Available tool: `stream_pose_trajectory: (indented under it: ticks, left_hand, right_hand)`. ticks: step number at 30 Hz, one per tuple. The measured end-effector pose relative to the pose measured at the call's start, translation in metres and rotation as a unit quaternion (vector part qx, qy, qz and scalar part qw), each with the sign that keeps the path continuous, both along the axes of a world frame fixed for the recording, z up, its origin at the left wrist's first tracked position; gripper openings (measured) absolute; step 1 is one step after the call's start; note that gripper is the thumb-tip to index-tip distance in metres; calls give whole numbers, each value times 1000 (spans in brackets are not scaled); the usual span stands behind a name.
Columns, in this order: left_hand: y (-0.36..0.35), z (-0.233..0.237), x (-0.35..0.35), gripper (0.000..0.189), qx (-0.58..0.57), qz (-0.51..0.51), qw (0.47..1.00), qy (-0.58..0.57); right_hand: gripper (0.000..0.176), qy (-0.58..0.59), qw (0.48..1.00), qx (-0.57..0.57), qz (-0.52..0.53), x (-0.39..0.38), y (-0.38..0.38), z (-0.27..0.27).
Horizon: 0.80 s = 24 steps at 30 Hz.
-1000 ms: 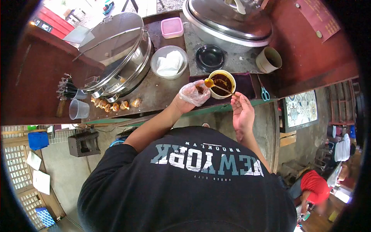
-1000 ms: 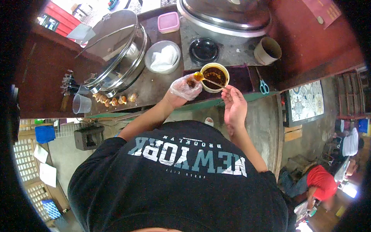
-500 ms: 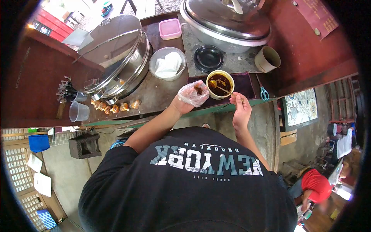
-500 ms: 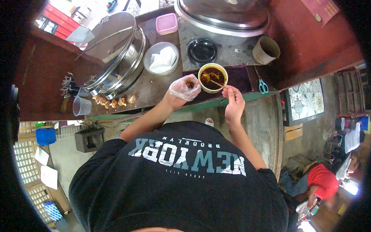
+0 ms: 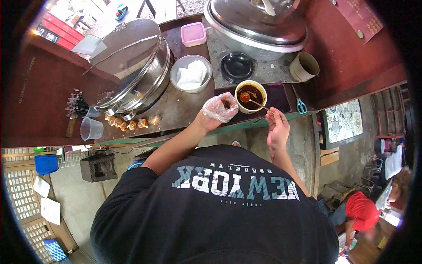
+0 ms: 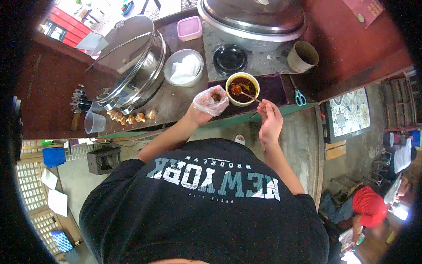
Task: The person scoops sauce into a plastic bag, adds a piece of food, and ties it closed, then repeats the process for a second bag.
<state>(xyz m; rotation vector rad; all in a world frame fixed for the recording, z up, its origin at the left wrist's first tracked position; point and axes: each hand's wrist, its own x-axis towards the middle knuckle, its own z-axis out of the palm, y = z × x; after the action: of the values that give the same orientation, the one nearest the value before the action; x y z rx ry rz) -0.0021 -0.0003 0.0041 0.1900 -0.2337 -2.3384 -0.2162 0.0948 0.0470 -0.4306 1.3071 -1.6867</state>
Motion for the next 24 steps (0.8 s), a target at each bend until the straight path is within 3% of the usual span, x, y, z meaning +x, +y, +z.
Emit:
stream_pose_trajectory:
  ticks: [2,17,20,24]
  left_hand:
    - [0,2,1,34,-7,-5,1000,-5]
    - [0,-6,0,30,-11,1,1000,24]
    - [1,-1,1,27,58,0,998,-9]
    - [4,1,2,27,33,9,999,-2]
  right_hand:
    - [22,-3,1000,1,-3,-2,1,-4]
    - [20,-27,999,-26,22,11,2,19]
    - [20,14,998,-36,56,22,1,22]
    - [19,147,985,-28,90,32,3,25]
